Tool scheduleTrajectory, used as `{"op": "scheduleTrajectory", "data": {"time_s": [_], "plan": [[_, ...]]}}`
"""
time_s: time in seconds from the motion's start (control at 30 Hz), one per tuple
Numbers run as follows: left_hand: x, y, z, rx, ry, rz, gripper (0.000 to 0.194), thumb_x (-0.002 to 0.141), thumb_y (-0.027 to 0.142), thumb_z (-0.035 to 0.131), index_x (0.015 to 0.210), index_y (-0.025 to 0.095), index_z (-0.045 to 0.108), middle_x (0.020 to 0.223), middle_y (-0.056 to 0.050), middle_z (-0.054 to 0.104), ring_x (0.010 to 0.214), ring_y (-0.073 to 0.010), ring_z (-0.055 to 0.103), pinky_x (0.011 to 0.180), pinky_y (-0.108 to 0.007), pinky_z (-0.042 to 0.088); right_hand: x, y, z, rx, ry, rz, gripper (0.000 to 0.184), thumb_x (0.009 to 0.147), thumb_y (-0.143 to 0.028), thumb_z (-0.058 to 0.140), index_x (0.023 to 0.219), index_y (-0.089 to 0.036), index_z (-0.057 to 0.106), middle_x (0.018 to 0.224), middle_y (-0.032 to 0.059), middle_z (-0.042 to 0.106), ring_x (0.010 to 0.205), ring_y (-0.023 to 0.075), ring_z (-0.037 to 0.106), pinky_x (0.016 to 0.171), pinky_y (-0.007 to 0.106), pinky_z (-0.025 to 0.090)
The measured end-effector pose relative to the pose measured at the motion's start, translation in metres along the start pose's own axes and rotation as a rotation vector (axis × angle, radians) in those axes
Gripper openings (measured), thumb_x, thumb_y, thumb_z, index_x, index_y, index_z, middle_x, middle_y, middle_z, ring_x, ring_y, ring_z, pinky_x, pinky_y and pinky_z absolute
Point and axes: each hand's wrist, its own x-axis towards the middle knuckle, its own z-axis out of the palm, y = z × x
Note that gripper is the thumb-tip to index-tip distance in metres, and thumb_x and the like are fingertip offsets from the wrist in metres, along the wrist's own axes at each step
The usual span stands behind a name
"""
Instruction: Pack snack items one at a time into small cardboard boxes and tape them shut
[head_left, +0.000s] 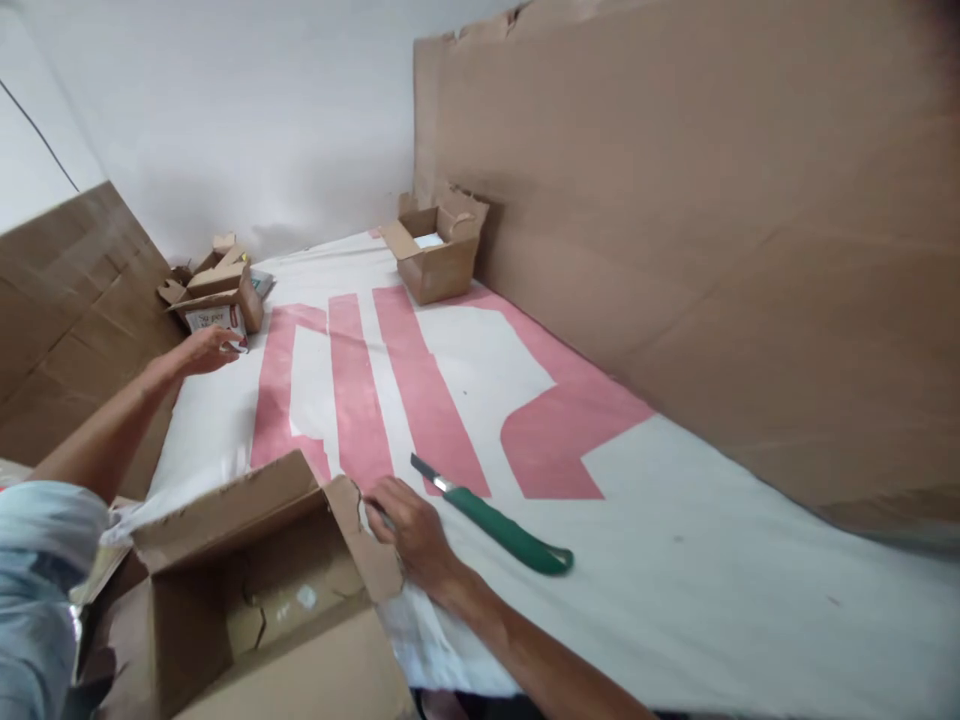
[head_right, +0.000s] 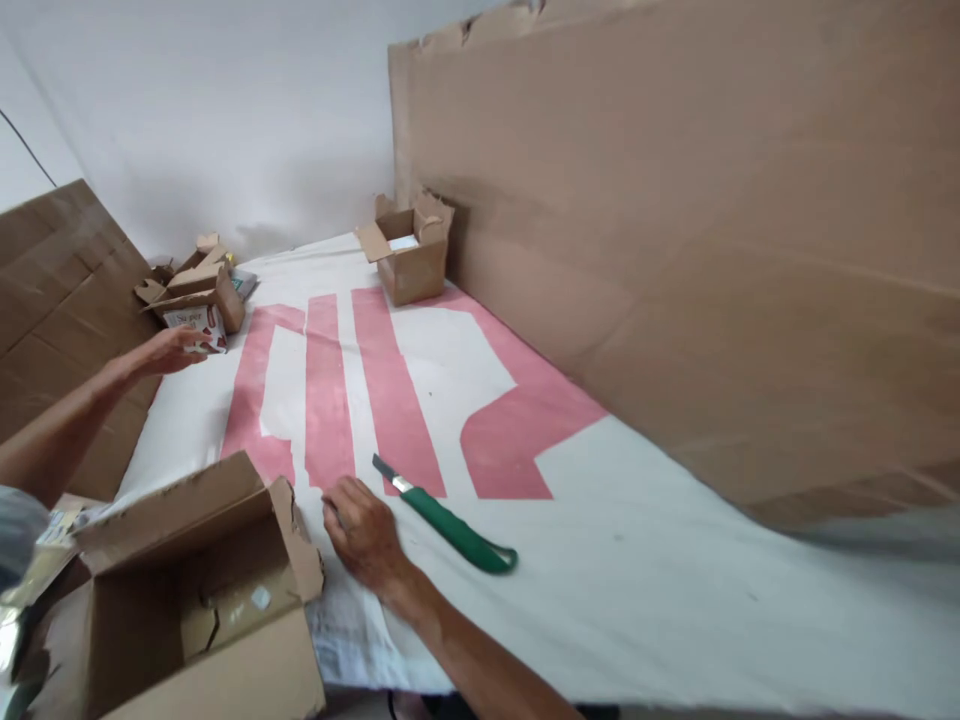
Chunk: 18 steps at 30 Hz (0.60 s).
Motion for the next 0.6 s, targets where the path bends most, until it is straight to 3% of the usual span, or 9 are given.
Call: {"op": "scheduleTrajectory", "data": {"time_s": [0.1,0.17,0.27,0.33,0.37,0.43,0.5,0.6], "plan": [[-0.051,0.028,-0.039,-0.001,-0.017,0.079,0.037,0.095,0.019,0.070,0.131,0.012,0.077,0.127,-0.006,0.076,0.102,-0.0160,0.066,0.098,-0.030,0.052,0.000,0.000,-0.002,0.015,-0.014,0.008,0.021,0.102,-0.012,0.053,0.087,-0.026,0.059,0.088,0.0046,0.069,0.084,0.0227,0.065,0.072,0.034,0.046],[-0.094,0.050,-0.057,-0.019,0.016,0.125,0.038,0.098,0.028,0.070,0.132,0.014,0.077,0.129,-0.008,0.075,0.095,-0.0171,0.068,0.086,-0.031,0.055,0.000,0.000,-0.002,0.015,-0.011,0.001,0.020,0.100,-0.014,0.054,0.085,-0.026,0.058,0.087,0.0049,0.069,0.083,0.0229,0.065,0.071,0.034,0.046],[-0.169,0.085,-0.063,-0.093,0.072,0.177,0.042,0.101,0.051,0.069,0.122,0.017,0.081,0.118,-0.010,0.081,0.085,-0.0192,0.071,0.074,-0.033,0.057,-0.001,0.000,-0.001,0.017,-0.007,0.005,0.020,0.099,-0.015,0.054,0.083,-0.027,0.057,0.086,0.0048,0.068,0.081,0.0229,0.064,0.071,0.033,0.045],[-0.221,0.109,-0.049,-0.142,0.012,0.180,0.046,0.105,0.060,0.061,0.118,0.021,0.082,0.112,-0.010,0.083,0.083,-0.0201,0.074,0.071,-0.032,0.058,-0.001,-0.001,0.000,0.026,0.001,0.028,0.019,0.097,-0.014,0.053,0.084,-0.027,0.058,0.086,0.0050,0.069,0.082,0.0232,0.064,0.071,0.034,0.045],[-0.246,0.120,-0.037,-0.130,-0.083,0.186,0.046,0.106,0.061,0.059,0.120,0.024,0.082,0.113,-0.009,0.084,0.088,-0.0221,0.077,0.075,-0.033,0.059,-0.001,-0.002,0.001,0.031,0.005,0.039,0.019,0.096,-0.014,0.053,0.084,-0.027,0.059,0.087,0.0050,0.069,0.082,0.0234,0.065,0.071,0.034,0.045],[-0.291,0.139,-0.004,-0.026,-0.162,0.192,0.046,0.106,0.063,0.060,0.118,0.025,0.082,0.112,-0.011,0.083,0.095,-0.0265,0.079,0.079,-0.035,0.059,-0.002,-0.003,0.000,0.038,0.011,0.054,0.018,0.095,-0.015,0.052,0.083,-0.027,0.059,0.086,0.0050,0.069,0.082,0.0236,0.064,0.071,0.034,0.046],[-0.326,0.152,0.033,0.072,-0.158,0.177,0.043,0.104,0.060,0.064,0.119,0.023,0.080,0.110,-0.012,0.083,0.095,-0.0285,0.079,0.080,-0.036,0.058,-0.002,-0.005,-0.002,0.038,0.002,0.062,0.018,0.095,-0.016,0.052,0.082,-0.027,0.058,0.085,0.0049,0.067,0.080,0.0237,0.063,0.070,0.035,0.045],[-0.360,0.162,0.081,0.122,-0.020,0.184,0.027,0.102,0.047,0.069,0.112,0.022,0.075,0.096,-0.009,0.080,0.082,-0.0273,0.076,0.075,-0.038,0.055,-0.004,-0.007,-0.009,0.035,-0.049,0.050,0.018,0.097,-0.017,0.053,0.083,-0.026,0.060,0.085,0.0049,0.066,0.080,0.0237,0.063,0.072,0.035,0.047]]}}
